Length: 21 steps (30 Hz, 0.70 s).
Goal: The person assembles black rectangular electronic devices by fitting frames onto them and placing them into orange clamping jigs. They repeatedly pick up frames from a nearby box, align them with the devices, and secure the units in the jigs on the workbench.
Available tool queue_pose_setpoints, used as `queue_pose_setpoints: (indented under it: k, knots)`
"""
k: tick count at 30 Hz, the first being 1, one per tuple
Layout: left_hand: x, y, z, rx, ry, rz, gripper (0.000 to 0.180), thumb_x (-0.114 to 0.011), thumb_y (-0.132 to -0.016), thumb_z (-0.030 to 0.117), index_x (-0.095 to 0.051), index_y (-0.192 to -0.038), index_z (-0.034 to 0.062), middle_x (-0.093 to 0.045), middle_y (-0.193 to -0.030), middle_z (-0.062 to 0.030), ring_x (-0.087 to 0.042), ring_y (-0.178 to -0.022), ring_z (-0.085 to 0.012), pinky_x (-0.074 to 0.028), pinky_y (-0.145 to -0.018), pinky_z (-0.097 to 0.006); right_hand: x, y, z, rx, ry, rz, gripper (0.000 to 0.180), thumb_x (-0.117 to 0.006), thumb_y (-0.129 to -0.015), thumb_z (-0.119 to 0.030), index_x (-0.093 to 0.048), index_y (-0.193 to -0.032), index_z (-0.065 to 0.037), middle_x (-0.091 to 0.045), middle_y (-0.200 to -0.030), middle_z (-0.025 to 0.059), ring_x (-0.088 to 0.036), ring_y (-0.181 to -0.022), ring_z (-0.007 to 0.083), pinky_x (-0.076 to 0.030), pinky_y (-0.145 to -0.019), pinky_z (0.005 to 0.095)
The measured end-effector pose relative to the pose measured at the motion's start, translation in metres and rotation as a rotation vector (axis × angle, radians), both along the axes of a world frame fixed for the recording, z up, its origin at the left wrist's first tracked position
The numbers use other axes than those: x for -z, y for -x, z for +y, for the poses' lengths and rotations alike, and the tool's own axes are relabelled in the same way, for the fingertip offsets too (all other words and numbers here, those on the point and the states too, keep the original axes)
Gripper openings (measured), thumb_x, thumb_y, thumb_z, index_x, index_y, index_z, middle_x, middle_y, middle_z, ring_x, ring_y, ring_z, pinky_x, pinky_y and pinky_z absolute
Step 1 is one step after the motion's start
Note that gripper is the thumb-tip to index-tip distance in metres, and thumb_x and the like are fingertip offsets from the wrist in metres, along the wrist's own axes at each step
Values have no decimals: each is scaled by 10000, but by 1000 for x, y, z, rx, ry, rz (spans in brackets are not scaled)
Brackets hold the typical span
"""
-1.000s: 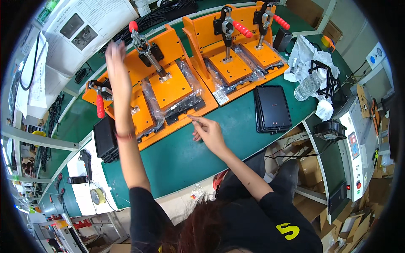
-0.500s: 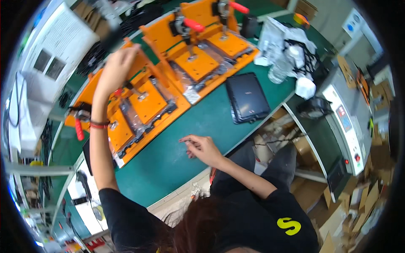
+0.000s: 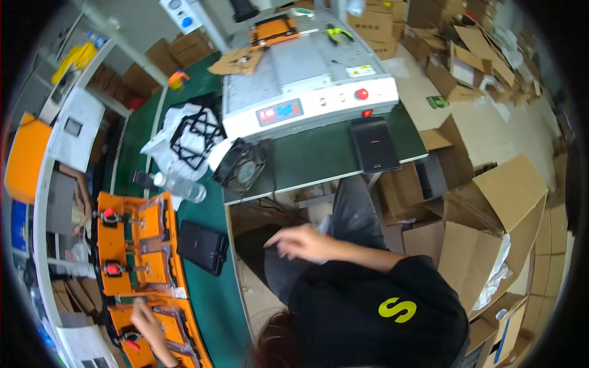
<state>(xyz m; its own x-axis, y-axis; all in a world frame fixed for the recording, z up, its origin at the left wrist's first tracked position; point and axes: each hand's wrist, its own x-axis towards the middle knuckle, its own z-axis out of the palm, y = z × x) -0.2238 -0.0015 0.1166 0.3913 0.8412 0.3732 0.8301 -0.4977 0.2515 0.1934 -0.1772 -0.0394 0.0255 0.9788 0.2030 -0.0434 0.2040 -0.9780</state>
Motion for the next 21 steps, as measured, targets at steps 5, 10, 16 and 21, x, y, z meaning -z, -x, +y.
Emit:
queue_pose_setpoints:
  k: [5, 10, 16, 21]
  knots:
    - [44, -213, -40, 498, 307, 208, 129, -582, -881, 70, -609, -888, -55, -616, -791, -212, -605, -729, -384, -478, -664, -414, 4, -133, -108, 720, 125, 107, 481, -349, -832, 39, -516, -1277, -32, -645, -886, 97, -604, -610, 116, -494, -602, 243]
    - [99, -384, -39, 929, 303, 5, 75, -601, -854, 45, -591, -889, -20, -590, -850, -175, -554, -820, -361, -451, -761, -430, 7, -176, -167, 1271, 32, 115, 454, -291, -844, 49, -467, -1260, 10, -546, -1161, 128, -593, -846, 145, -471, -684, 238]
    - [156, -519, -52, 1196, 322, -81, 111, -596, -863, 53, -587, -962, 3, -573, -1008, -134, -531, -957, -327, -424, -856, -411, 2, -181, -163, 1513, 286, -488, 324, -480, -846, 57, -547, -1159, 7, -568, -1090, 135, -593, -911, 216, -493, -773, 315]
    - [185, -530, -60, 1154, 321, -228, 142, -553, -896, 78, -614, -990, -10, -589, -1009, -171, -536, -1005, -333, -409, -900, -422, -44, -181, -232, 1790, 390, -1181, 305, -541, -775, 85, -599, -1064, 8, -581, -978, 162, -591, -832, 289, -493, -705, 349]
